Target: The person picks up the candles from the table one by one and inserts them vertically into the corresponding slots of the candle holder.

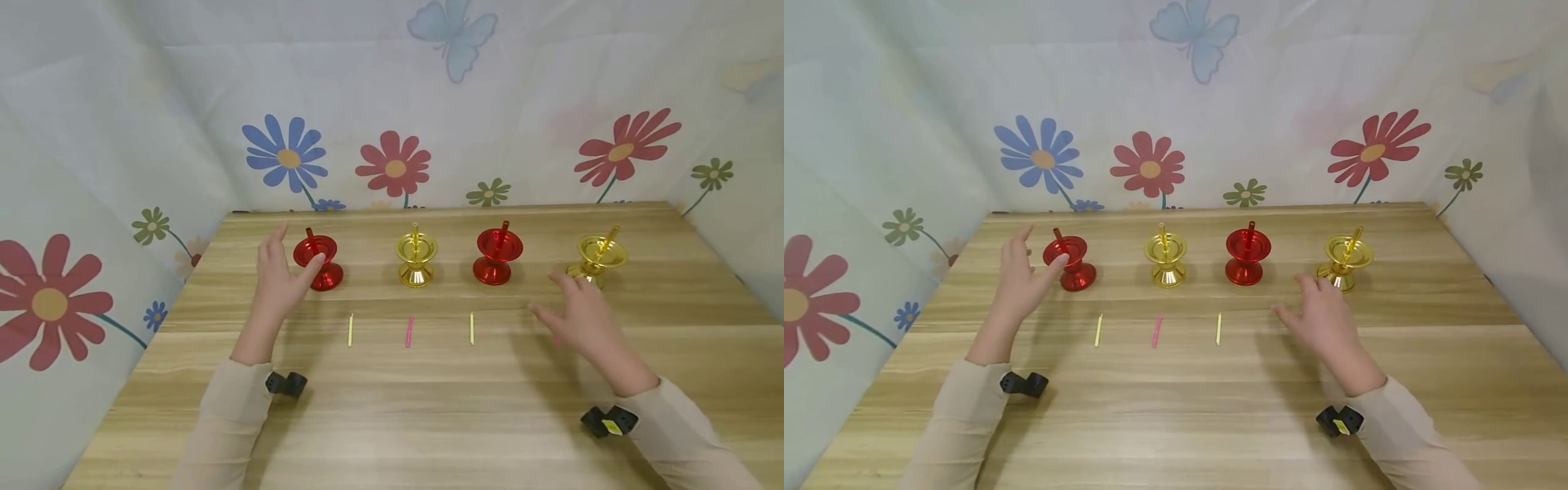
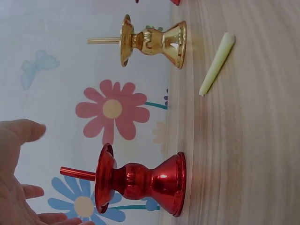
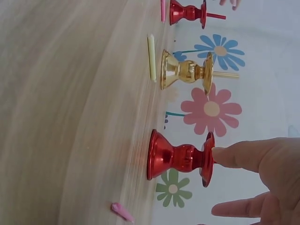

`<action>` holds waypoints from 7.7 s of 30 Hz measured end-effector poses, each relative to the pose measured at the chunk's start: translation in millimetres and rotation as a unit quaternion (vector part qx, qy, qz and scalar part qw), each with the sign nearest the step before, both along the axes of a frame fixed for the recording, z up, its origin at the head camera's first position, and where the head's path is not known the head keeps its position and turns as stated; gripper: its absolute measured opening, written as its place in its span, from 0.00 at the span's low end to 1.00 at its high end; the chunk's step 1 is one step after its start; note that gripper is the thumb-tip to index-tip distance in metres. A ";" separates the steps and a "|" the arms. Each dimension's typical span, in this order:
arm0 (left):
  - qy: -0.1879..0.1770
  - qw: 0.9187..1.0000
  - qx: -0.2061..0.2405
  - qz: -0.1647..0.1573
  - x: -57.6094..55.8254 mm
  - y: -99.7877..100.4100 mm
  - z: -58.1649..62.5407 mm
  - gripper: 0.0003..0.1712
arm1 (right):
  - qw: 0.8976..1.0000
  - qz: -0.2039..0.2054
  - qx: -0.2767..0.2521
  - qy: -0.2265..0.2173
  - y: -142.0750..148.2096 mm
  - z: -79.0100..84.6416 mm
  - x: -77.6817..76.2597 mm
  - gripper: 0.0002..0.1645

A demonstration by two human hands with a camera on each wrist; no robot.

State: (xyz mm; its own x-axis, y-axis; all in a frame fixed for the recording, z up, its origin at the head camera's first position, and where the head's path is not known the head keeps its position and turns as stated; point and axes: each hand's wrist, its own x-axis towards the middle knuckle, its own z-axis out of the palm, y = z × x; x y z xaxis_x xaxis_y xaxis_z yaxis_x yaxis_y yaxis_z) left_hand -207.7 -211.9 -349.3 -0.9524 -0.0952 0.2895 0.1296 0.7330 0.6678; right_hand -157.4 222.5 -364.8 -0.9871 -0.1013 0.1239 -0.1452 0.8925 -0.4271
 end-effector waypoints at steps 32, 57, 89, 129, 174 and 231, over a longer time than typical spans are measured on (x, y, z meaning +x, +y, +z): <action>-0.153 0.950 0.268 0.051 -26.7 -18.7 -18.0 0.31 | 0.994 0.000 0.055 -0.093 17.1 -19.7 1.6 0.19; -0.149 0.933 0.321 0.065 -32.7 -19.7 -18.3 0.29 | 0.991 0.009 0.070 -0.110 19.6 -17.1 -2.0 0.20; -0.166 0.926 0.331 0.075 -31.2 -19.4 -15.3 0.31 | 0.983 0.064 0.116 -0.123 20.1 -25.0 -13.2 0.16; -0.151 0.935 0.316 0.052 -33.0 -22.5 -22.9 0.30 | 0.998 0.053 0.022 -0.021 1.8 -14.4 -11.5 0.08; -0.135 0.933 0.330 0.046 -33.1 -29.4 -20.4 0.28 | 0.982 0.122 -0.144 -0.018 -74.4 -2.4 -27.3 0.03; -0.159 0.932 0.324 0.049 -31.0 -23.8 -20.1 0.28 | 0.962 0.213 -0.165 0.049 -174.4 22.0 -59.7 0.02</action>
